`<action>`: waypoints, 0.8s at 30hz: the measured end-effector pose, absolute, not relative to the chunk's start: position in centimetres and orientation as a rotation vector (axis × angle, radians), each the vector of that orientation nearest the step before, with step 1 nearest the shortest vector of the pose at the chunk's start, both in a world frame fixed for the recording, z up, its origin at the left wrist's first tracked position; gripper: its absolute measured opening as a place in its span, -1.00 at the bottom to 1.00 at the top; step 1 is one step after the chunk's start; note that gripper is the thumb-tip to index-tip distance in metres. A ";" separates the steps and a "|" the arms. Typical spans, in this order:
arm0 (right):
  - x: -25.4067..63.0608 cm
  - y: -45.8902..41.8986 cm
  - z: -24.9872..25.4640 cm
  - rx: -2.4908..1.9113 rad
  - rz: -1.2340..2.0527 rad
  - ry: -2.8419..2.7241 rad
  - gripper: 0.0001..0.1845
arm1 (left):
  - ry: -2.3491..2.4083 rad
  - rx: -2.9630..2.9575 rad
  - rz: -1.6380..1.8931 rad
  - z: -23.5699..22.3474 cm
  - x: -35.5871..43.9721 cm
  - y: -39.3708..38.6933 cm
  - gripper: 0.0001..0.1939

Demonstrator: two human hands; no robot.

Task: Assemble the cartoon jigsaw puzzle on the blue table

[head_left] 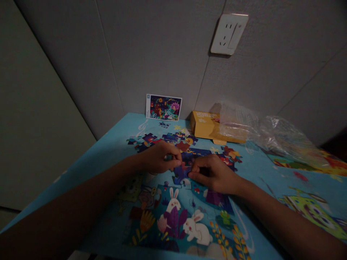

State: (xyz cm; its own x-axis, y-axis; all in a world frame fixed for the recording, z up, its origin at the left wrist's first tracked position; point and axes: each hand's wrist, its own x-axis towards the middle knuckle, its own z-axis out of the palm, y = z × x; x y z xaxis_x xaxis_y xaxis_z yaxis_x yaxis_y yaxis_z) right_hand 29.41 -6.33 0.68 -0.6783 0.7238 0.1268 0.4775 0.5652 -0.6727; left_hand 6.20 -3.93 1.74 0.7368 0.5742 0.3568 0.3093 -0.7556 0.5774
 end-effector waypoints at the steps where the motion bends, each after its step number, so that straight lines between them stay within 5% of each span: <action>1: 29.4 -6.3 0.7 -0.977 0.870 -2.411 -0.72 | 0.679 2.457 0.719 1.7 6.2 -4.0 -0.85; 24: 29.3 -6.4 1.1 -1.031 0.878 -2.443 -0.64 | 0.661 2.508 0.667 1.4 6.3 -3.9 -0.87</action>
State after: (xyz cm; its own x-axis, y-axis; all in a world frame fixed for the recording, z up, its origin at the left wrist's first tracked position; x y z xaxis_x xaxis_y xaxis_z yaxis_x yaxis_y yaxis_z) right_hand 29.33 -6.37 1.11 -0.6759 0.7333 0.0736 0.5188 0.5443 -0.6593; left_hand 6.31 -3.94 1.39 0.7670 0.5491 0.3318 0.3263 -0.7792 0.5352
